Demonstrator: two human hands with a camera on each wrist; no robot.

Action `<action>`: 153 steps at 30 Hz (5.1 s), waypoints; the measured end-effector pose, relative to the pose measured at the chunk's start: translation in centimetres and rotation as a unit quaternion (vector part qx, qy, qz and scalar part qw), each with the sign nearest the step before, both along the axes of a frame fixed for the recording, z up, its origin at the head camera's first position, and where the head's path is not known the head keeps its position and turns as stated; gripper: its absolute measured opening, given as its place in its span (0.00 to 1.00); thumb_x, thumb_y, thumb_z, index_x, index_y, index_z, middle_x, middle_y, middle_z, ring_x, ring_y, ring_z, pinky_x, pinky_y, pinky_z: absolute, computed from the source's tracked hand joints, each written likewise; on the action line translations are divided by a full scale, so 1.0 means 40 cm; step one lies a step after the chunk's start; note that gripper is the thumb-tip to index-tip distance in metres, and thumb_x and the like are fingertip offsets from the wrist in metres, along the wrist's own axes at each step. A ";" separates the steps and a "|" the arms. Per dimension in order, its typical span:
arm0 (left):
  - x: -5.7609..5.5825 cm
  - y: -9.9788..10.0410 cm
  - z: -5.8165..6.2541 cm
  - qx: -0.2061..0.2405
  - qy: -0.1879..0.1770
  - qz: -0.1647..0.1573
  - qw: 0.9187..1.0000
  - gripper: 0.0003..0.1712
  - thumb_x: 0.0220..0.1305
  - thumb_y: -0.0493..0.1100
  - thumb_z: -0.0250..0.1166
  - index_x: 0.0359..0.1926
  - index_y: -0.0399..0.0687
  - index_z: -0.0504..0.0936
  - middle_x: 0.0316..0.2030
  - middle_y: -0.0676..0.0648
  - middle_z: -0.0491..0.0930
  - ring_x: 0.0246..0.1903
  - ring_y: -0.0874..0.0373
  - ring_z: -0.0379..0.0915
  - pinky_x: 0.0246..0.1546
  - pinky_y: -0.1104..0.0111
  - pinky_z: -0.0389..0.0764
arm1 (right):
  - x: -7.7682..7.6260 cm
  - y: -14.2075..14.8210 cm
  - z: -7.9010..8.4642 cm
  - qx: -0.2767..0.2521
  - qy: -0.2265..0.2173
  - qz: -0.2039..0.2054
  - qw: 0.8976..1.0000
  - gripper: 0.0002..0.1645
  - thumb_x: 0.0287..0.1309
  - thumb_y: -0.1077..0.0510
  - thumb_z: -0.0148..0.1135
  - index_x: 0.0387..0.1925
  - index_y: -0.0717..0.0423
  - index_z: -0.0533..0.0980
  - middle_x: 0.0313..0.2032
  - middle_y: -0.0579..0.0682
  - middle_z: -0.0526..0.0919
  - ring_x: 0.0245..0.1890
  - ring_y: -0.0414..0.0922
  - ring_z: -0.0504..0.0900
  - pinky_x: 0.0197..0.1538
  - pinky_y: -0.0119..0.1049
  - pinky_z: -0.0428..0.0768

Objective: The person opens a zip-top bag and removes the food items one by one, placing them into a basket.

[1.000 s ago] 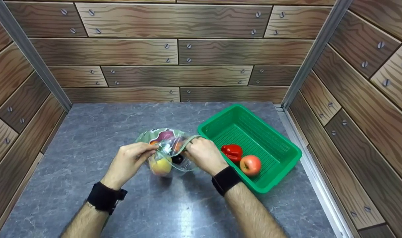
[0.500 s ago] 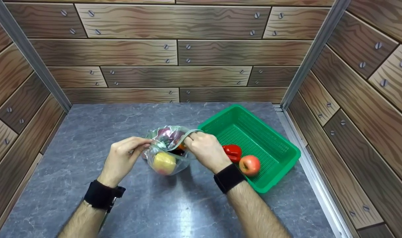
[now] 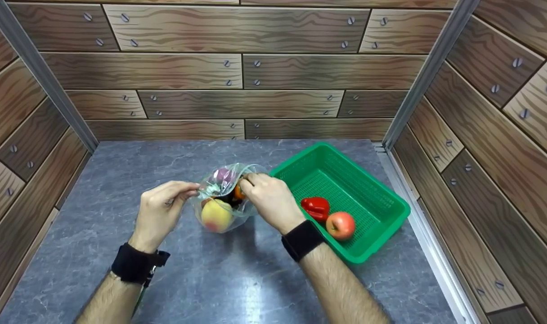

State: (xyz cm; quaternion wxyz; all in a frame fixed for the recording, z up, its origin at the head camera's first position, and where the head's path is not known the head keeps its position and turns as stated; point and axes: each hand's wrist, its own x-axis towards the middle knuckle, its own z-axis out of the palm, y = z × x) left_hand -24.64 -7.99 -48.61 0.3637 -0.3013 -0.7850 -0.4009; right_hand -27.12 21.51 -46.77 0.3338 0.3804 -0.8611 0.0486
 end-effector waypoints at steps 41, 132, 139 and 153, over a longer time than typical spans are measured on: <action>0.005 0.040 -0.016 -0.011 0.027 -0.019 0.999 0.13 0.68 0.26 0.81 0.50 0.42 0.97 0.42 0.47 0.98 0.40 0.55 0.97 0.46 0.72 0.96 | 0.027 0.062 -0.036 0.028 -0.150 -0.069 0.986 0.22 0.66 0.67 0.84 0.58 0.61 0.84 0.53 0.59 0.93 0.55 0.58 0.93 0.55 0.51 0.98; -0.008 0.008 -0.051 -0.019 -0.024 0.016 0.999 0.08 0.74 0.37 0.80 0.51 0.43 0.98 0.45 0.46 0.99 0.45 0.52 0.98 0.51 0.65 0.98 | 0.052 0.468 0.131 -0.216 -0.142 -0.105 0.960 0.22 0.65 0.76 0.82 0.56 0.60 0.88 0.53 0.56 0.94 0.51 0.28 0.87 0.58 0.05 0.76; -0.008 0.004 -0.054 -0.022 -0.023 0.015 0.999 0.07 0.74 0.36 0.80 0.51 0.44 0.98 0.44 0.47 0.99 0.45 0.52 0.98 0.52 0.64 0.98 | 0.031 0.505 0.102 -0.205 -0.154 -0.169 0.952 0.18 0.71 0.70 0.81 0.58 0.60 0.88 0.54 0.62 0.92 0.53 0.63 0.94 0.55 0.03 0.66; -0.011 0.002 -0.054 -0.022 -0.018 0.014 1.000 0.08 0.73 0.35 0.80 0.51 0.44 0.98 0.44 0.48 0.99 0.45 0.52 0.98 0.52 0.63 0.98 | -0.026 0.567 -0.022 -0.149 -0.228 -0.224 0.936 0.14 0.71 0.69 0.81 0.54 0.68 0.87 0.53 0.72 0.92 0.52 0.72 0.93 0.53 0.71 0.93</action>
